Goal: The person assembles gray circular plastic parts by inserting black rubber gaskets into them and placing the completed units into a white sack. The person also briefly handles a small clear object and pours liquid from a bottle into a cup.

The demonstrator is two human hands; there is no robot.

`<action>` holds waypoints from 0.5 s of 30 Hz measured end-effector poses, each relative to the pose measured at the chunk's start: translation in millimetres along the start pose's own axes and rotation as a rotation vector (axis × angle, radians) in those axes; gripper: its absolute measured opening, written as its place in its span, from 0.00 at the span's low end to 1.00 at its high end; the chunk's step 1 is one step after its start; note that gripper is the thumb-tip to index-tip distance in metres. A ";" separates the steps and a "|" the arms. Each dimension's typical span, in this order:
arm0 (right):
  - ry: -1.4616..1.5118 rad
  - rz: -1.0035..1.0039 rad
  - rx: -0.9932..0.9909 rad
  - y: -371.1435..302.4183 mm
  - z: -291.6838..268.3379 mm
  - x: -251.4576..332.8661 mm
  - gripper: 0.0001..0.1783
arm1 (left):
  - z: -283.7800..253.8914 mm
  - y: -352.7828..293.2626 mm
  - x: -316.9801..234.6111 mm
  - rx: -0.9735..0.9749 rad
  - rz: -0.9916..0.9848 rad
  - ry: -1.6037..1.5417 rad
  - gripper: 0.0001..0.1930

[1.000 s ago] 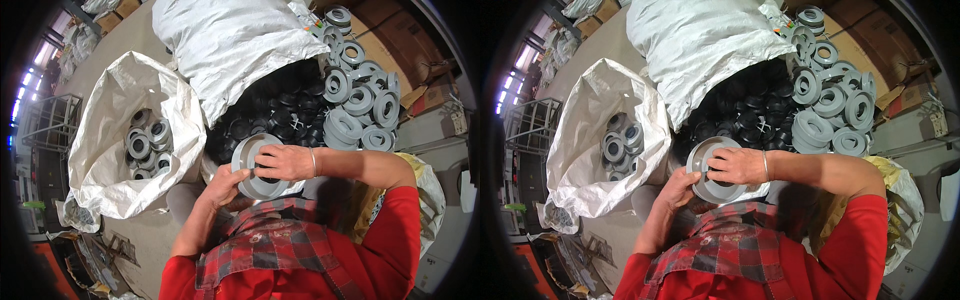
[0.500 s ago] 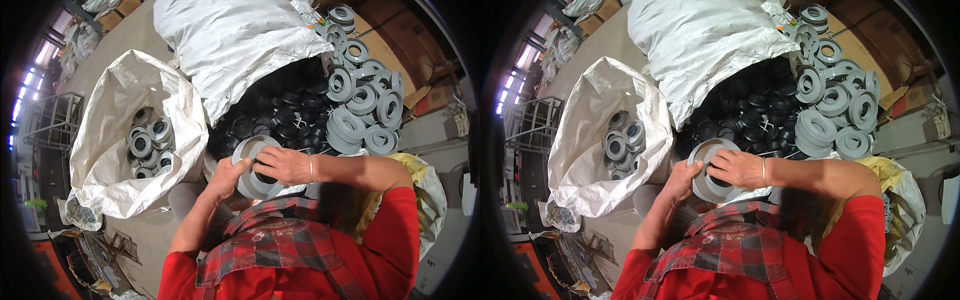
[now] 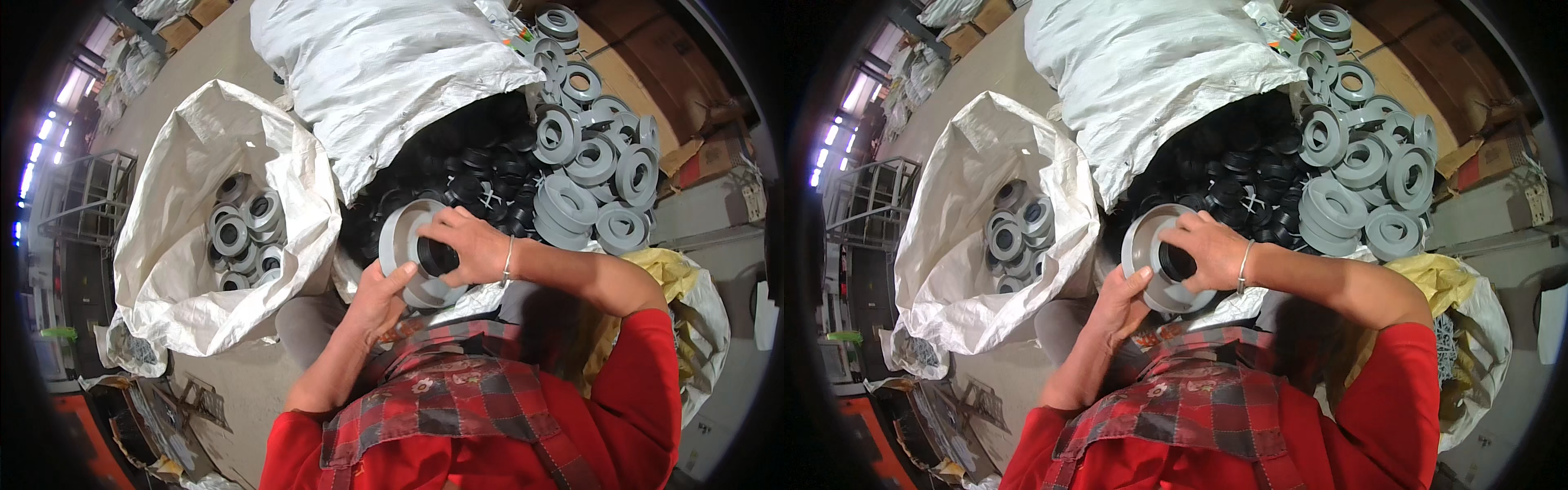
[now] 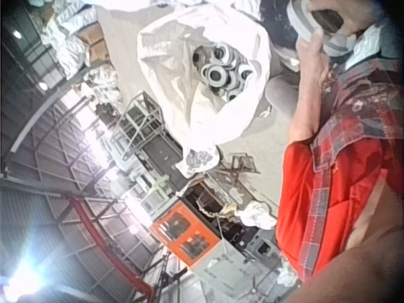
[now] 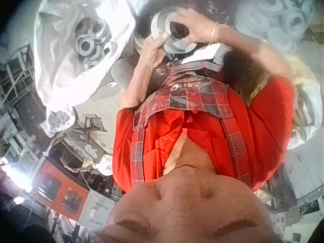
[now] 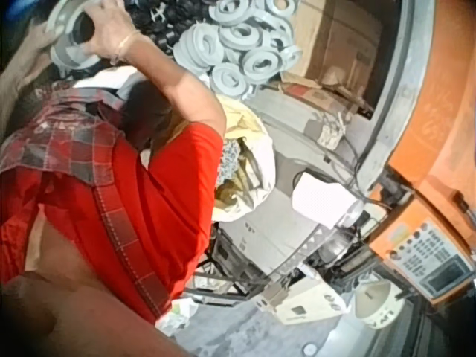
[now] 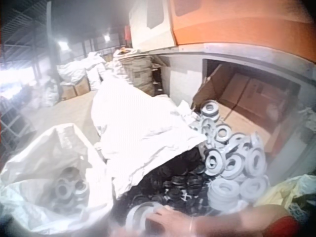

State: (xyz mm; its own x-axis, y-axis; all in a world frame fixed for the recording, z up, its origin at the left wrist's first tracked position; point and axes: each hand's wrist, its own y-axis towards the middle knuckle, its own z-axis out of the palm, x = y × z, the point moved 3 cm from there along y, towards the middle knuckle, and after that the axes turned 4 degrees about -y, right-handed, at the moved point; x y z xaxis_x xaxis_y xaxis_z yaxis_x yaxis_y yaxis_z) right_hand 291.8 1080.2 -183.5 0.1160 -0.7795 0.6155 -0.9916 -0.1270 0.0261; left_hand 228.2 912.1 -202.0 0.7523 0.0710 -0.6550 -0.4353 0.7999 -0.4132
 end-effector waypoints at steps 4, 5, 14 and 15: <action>0.175 0.101 -0.276 -2.6 8.3 -7.5 0.39 | 7.3 -1.2 4.2 0.005 0.106 0.073 0.24; 0.162 0.173 -0.290 -4.9 2.5 -3.0 0.34 | 6.3 -2.3 6.3 0.000 0.114 0.114 0.24; 0.500 0.177 -0.084 -16.1 20.0 -10.6 0.46 | 16.1 -18.6 0.4 -0.120 0.224 0.430 0.23; 0.936 0.445 0.184 -18.0 25.3 -14.8 0.41 | 17.4 -21.9 -2.0 -0.124 0.293 0.521 0.23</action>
State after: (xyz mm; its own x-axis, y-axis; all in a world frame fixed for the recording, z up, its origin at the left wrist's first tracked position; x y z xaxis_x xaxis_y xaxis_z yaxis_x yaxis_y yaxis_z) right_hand 309.4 1078.5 -213.0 -0.4253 -0.0041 0.9051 -0.9005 -0.0979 -0.4236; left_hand 244.9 904.8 -180.6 0.2650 -0.0482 -0.9630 -0.6659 0.7132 -0.2189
